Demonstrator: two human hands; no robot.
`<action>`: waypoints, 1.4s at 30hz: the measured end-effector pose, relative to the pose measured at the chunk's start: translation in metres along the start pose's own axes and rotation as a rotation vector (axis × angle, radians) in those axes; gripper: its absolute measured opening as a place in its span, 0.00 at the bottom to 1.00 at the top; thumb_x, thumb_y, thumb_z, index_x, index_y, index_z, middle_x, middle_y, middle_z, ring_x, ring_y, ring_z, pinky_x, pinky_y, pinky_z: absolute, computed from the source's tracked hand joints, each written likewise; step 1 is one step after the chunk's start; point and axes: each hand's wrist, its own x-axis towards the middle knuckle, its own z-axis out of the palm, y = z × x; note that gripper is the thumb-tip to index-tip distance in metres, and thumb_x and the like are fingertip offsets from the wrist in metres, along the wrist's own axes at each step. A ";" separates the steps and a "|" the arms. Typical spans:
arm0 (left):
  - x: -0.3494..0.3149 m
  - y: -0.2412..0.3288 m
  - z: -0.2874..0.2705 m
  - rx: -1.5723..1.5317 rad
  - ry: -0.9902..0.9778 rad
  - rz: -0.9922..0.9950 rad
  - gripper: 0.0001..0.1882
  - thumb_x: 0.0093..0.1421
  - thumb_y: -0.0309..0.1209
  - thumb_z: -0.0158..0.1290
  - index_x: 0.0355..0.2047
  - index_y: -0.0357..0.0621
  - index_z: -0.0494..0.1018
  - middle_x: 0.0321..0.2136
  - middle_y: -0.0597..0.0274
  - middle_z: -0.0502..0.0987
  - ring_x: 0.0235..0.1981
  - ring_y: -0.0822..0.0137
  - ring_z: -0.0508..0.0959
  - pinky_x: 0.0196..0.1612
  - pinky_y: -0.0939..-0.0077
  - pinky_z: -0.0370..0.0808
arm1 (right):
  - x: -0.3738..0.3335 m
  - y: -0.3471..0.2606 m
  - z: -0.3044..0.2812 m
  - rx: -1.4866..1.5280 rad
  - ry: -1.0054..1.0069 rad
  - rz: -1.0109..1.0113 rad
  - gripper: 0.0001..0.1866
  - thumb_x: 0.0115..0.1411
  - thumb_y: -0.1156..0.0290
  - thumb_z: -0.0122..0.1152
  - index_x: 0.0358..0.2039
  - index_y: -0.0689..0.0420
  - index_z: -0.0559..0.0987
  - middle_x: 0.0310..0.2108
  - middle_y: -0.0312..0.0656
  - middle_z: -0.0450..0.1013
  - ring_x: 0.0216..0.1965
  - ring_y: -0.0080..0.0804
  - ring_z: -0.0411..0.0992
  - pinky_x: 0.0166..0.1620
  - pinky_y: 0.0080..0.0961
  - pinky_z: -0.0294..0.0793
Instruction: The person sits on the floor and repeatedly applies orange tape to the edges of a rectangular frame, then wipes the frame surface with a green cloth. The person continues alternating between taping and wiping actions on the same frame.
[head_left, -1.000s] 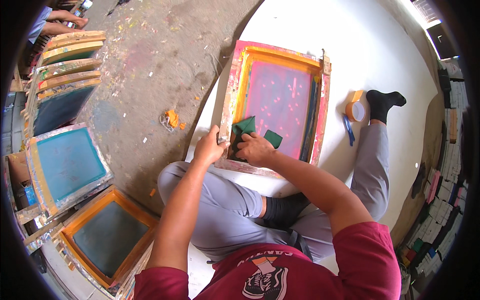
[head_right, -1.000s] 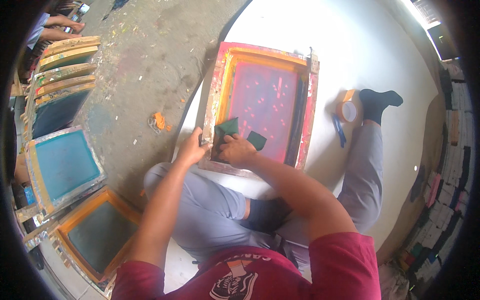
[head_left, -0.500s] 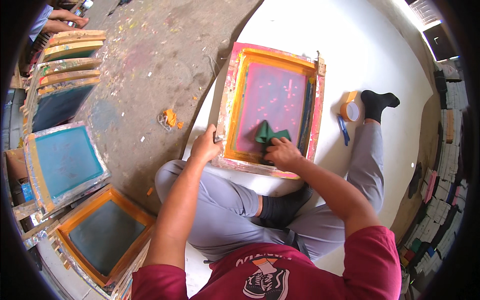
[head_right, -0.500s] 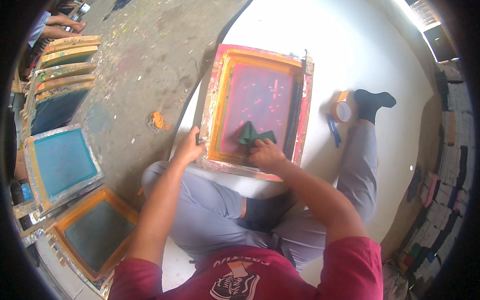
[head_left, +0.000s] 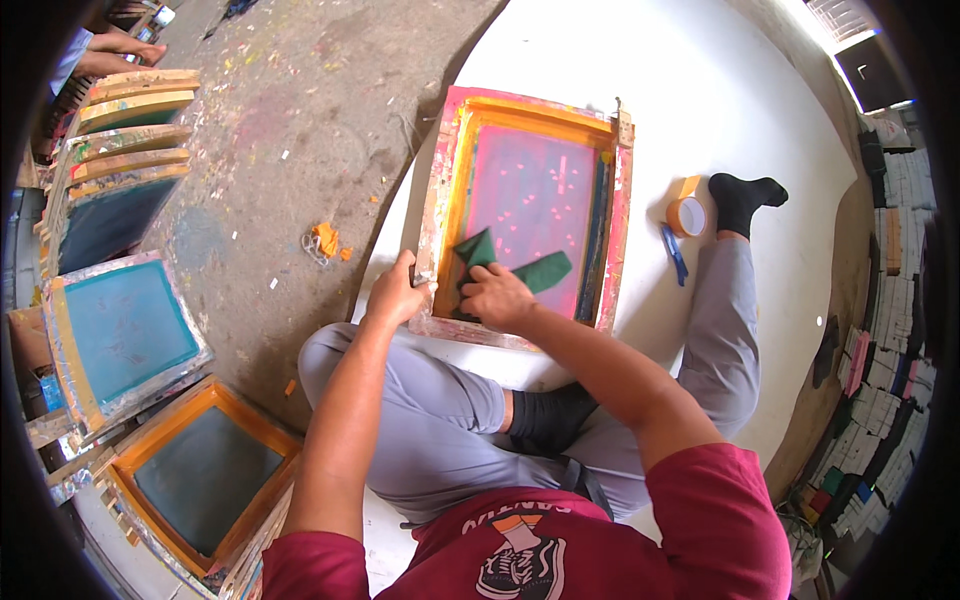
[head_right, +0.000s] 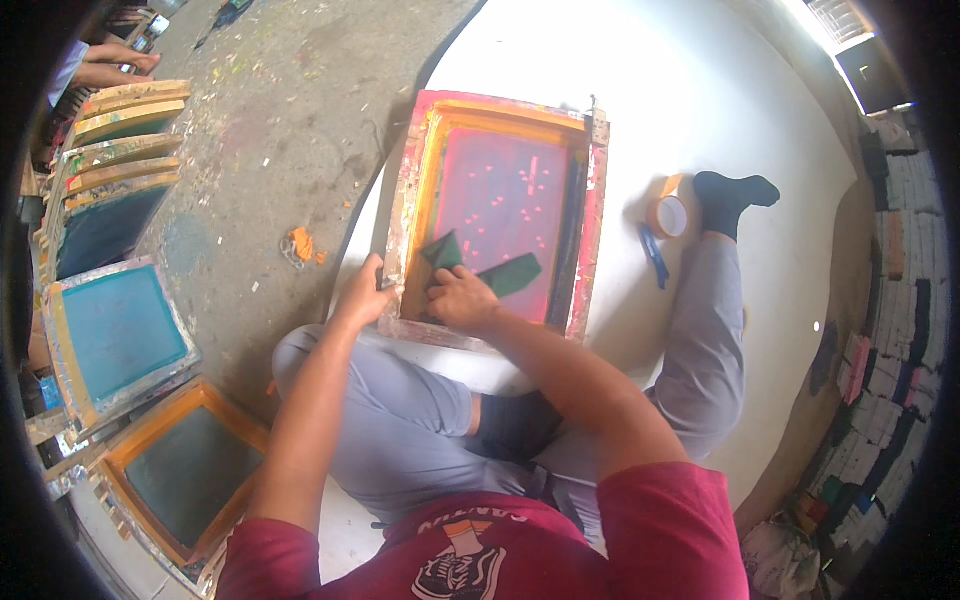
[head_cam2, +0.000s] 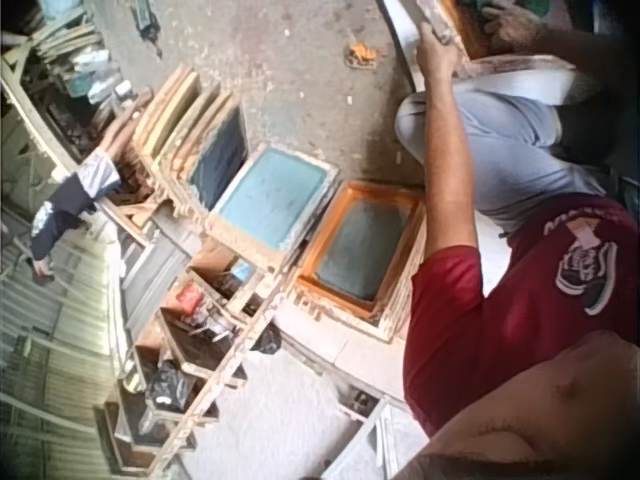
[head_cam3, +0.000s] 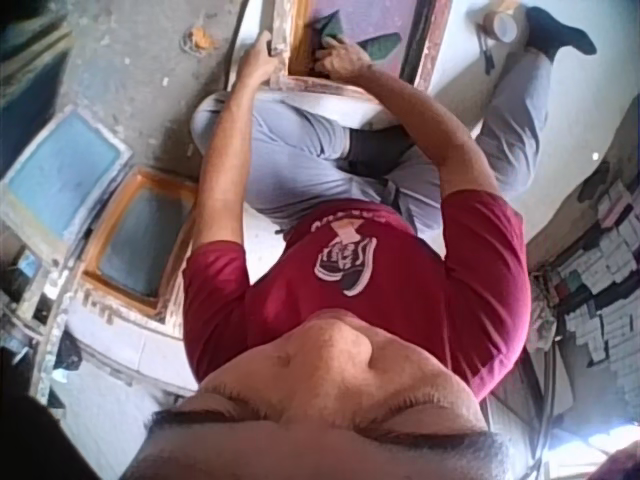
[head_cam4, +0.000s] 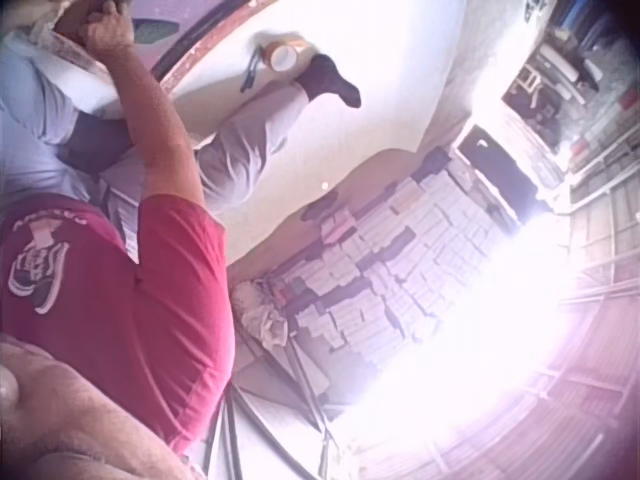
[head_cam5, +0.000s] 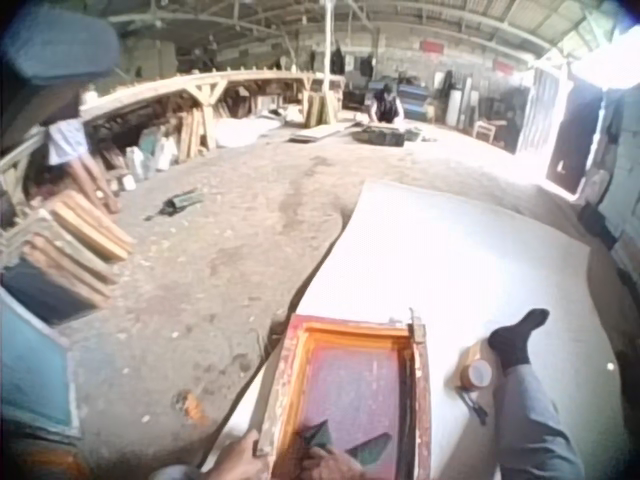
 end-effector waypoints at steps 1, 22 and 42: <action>0.000 -0.006 0.002 -0.026 0.007 0.016 0.26 0.58 0.36 0.69 0.49 0.45 0.66 0.33 0.50 0.77 0.37 0.47 0.79 0.41 0.52 0.74 | 0.004 -0.001 0.003 -0.009 -0.010 0.000 0.05 0.58 0.63 0.63 0.31 0.38 0.86 0.36 0.23 0.75 0.51 0.32 0.68 0.54 0.34 0.67; 0.006 -0.010 0.005 -0.007 0.000 -0.022 0.25 0.58 0.37 0.68 0.48 0.46 0.66 0.40 0.47 0.84 0.46 0.41 0.83 0.47 0.51 0.77 | -0.136 0.050 -0.038 -0.302 -0.477 0.112 0.08 0.56 0.66 0.63 0.26 0.39 0.88 0.32 0.24 0.79 0.53 0.34 0.71 0.67 0.51 0.59; 0.009 -0.016 0.010 -0.063 0.021 0.095 0.23 0.59 0.31 0.68 0.48 0.45 0.66 0.22 0.58 0.71 0.24 0.62 0.73 0.31 0.62 0.70 | 0.022 -0.008 0.014 0.007 0.031 -0.040 0.05 0.56 0.65 0.61 0.29 0.40 0.84 0.36 0.23 0.76 0.50 0.30 0.69 0.56 0.31 0.67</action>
